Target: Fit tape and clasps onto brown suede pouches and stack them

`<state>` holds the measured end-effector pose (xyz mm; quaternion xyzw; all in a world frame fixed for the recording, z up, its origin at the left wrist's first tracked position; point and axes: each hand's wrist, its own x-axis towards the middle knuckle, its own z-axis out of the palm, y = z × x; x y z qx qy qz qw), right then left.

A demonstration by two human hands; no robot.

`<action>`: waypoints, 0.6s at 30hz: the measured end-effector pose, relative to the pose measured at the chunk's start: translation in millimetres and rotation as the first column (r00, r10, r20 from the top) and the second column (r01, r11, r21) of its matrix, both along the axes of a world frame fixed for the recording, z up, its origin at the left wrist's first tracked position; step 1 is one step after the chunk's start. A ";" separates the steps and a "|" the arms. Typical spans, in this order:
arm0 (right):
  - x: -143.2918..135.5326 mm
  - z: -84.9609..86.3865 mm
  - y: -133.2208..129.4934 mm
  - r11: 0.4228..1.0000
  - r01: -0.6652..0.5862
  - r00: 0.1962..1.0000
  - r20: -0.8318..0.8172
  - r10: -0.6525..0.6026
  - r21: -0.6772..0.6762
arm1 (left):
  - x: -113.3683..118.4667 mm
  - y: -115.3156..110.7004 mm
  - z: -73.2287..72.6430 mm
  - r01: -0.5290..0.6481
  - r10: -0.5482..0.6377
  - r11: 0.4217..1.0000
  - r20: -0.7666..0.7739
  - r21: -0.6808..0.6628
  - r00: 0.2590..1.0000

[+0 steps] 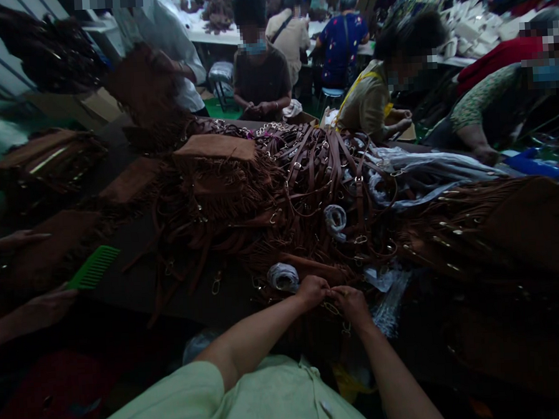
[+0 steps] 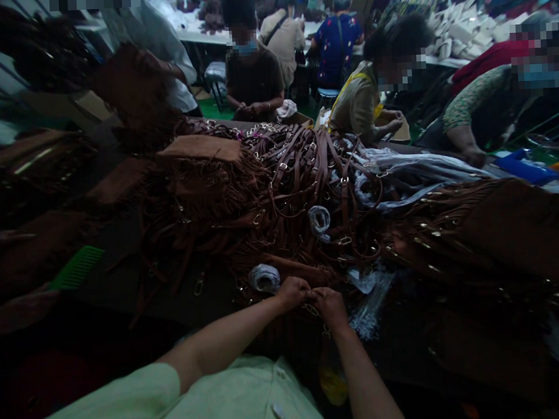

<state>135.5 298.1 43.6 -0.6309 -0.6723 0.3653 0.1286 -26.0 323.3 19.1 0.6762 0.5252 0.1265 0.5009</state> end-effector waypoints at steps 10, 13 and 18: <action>-14.4 9.0 -20.0 0.984 -0.081 0.973 0.227 0.043 0.160 | -36.4 2.2 38.5 0.148 -0.087 0.965 -0.268 0.217 0.959; -29.0 13.5 -34.5 0.970 -0.059 0.975 0.221 0.006 0.236 | -78.2 9.6 52.6 0.231 -0.080 0.913 -0.407 0.336 0.910; -38.1 -0.2 -50.0 0.962 -0.001 0.986 0.162 -0.044 0.272 | -116.8 29.5 59.4 0.442 -0.293 0.866 -0.479 0.234 0.827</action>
